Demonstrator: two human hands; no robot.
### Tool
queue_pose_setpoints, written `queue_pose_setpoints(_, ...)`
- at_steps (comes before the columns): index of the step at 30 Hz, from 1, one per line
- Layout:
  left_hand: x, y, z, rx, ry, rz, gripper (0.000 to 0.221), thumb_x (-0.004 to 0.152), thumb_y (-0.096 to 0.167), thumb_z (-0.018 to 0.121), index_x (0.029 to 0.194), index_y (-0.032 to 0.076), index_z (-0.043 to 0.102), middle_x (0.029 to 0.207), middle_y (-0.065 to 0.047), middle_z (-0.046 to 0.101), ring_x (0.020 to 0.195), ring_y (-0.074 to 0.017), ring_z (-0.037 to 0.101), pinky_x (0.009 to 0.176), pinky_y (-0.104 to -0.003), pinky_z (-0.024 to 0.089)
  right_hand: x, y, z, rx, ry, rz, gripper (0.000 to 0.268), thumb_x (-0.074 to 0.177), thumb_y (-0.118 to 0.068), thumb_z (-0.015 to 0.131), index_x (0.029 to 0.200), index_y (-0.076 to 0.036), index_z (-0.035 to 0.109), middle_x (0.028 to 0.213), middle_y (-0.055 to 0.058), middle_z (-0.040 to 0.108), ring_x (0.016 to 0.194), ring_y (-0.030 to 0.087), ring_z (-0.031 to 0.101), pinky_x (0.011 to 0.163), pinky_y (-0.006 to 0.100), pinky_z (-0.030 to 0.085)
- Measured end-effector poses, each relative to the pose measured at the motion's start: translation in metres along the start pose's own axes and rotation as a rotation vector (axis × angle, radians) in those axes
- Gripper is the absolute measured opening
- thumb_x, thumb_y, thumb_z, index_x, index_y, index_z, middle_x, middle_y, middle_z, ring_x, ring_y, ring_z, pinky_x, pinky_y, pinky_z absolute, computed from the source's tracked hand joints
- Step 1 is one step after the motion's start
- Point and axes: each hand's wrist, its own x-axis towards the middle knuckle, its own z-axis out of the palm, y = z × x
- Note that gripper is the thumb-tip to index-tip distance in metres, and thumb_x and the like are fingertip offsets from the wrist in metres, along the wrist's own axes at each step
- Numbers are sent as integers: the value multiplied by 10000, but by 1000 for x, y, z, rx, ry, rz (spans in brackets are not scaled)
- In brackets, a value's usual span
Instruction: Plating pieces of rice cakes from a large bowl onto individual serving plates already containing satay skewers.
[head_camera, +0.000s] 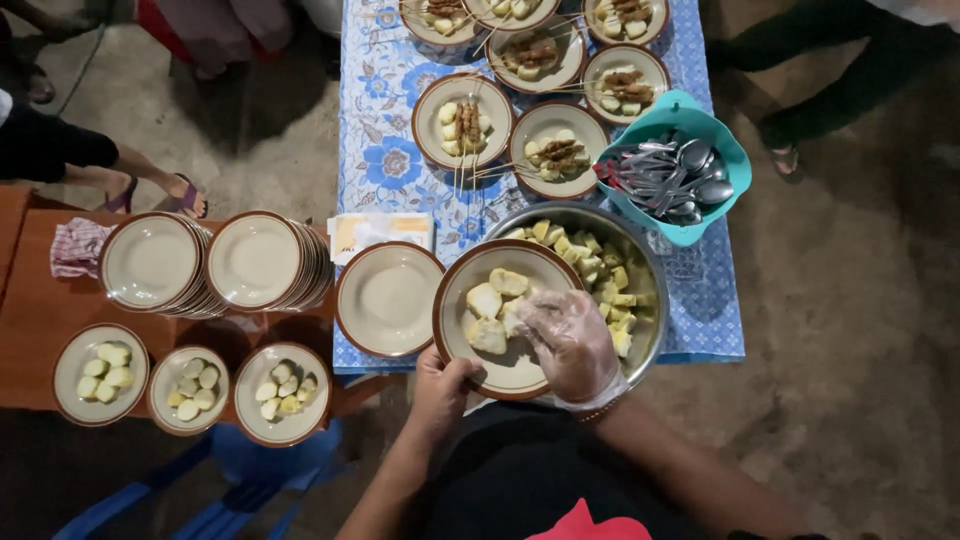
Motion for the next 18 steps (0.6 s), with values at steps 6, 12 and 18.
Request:
queue_pose_setpoints(6,-8,-4,-3,53,59,-9,141,698,-101,714,726,-10,610,517,-157,564,394,-211,572,360,-311,481,14,30,8,255,-139,-48,117,809,-239,839,920,-229,804,1007,59,702,914,334,650,789,438,563)
queue_pose_setpoints(12,41,-108,-88,-22,204,-108,176,739,-64,661,903,-4,639,653,-182,631,513,-263,643,431,-455,596,38,71,-33,436,-106,341,97,924,-169,777,1018,-153,794,1062,72,749,987,280,703,891,382,549)
queue_pose_setpoints(18,-16,-30,-58,7,355,-81,408,765,-34,601,1170,-47,646,1112,-159,705,987,-282,660,863,-403,547,-17,162,-10,132,-1068,437,265,938,-260,646,1161,-180,763,1216,83,732,1080,265,686,973,443,540)
